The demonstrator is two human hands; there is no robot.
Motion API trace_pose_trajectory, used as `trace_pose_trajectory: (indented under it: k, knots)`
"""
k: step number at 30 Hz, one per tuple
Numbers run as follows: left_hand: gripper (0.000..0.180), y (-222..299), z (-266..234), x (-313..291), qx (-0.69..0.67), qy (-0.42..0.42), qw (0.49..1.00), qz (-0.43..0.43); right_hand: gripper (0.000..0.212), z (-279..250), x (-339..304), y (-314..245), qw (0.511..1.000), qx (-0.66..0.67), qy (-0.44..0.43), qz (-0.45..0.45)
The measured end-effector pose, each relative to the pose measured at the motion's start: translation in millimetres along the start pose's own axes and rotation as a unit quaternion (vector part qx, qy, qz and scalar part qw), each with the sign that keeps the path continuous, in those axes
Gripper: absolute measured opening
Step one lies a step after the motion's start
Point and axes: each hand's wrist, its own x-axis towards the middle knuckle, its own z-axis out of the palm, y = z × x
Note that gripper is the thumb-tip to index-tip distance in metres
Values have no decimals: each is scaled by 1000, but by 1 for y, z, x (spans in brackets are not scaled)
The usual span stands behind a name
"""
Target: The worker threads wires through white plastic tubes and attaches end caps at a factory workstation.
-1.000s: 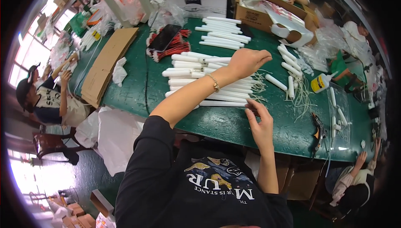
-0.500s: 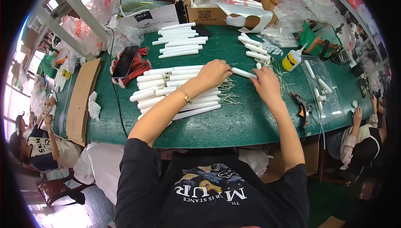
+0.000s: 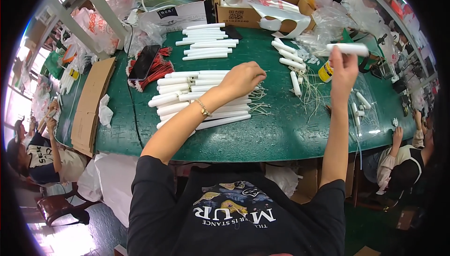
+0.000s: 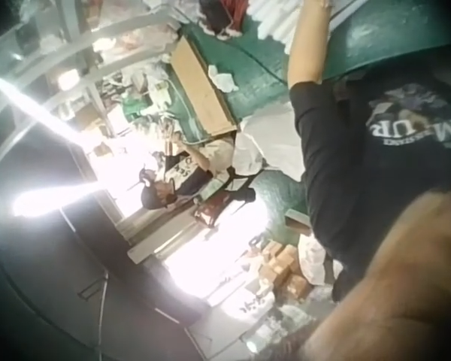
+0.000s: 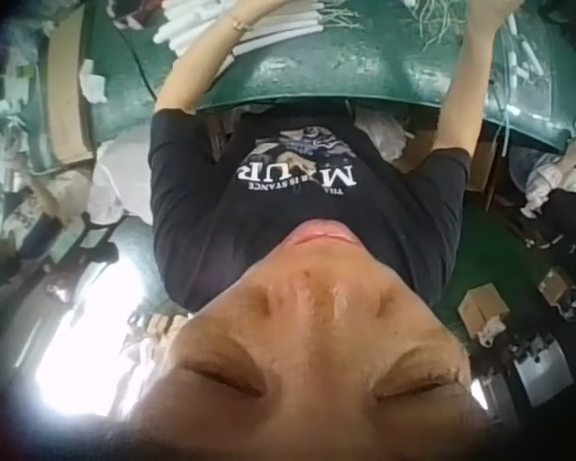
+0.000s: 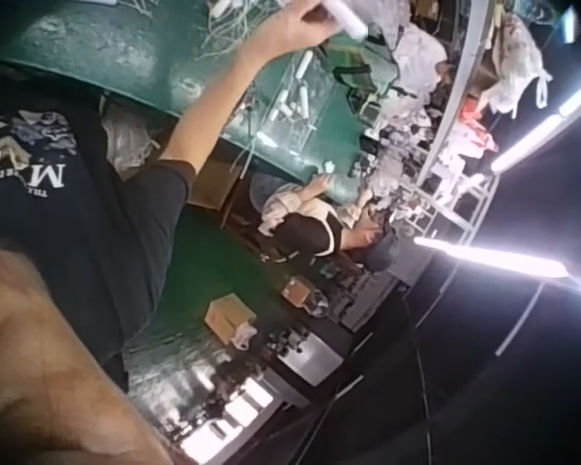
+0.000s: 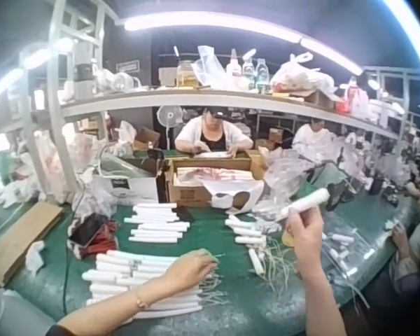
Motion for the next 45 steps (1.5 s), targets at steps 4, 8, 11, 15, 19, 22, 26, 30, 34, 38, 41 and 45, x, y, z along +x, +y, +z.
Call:
trace_pose_trajectory:
  k: [4, 8, 11, 15, 19, 22, 26, 30, 34, 38, 41, 45]
  knots:
    - [36, 33, -3, -3, -306, -156, 936, -72, 19, 1, -26, -30, 992, 108, -38, 52]
    - [57, 84, -18, -20, -707, -176, 638, -250, 22, -3, -78, -31, 978, 125, -125, 111]
    - [55, 89, -13, -35, -765, -99, 589, -242, 27, -11, -112, -25, 957, 157, -170, 174]
    - [32, 87, -10, -50, -732, -76, 627, -256, 35, -19, -139, -30, 928, 175, -228, 238]
    - [25, 87, -6, -59, -682, -52, 692, -230, 101, -39, -158, -21, 847, 301, -324, 294]
    - [21, 101, -3, -64, -601, -14, 770, -213, 115, -39, -167, -30, 827, 314, -338, 322]
    - [12, 119, 7, -80, -373, 58, 925, -55, 89, -21, -180, -33, 831, 301, -262, 387]
    - [11, 133, 6, -92, -350, 75, 931, -70, 48, -1, -191, -43, 885, 237, -184, 356]
    - [11, 130, 10, -95, -327, 98, 937, -68, 36, -4, -198, -42, 845, 249, -217, 421]
    - [11, 127, 15, -98, -388, 65, 914, -96, 25, 2, -203, -51, 827, 277, -186, 452]
    - [11, 126, 19, -102, -499, 82, 842, -187, 22, -1, -208, -46, 819, 287, -157, 472]
    - [14, 124, 3, -100, -545, 194, 798, -171, 22, -9, -207, -44, 828, 236, -188, 473]
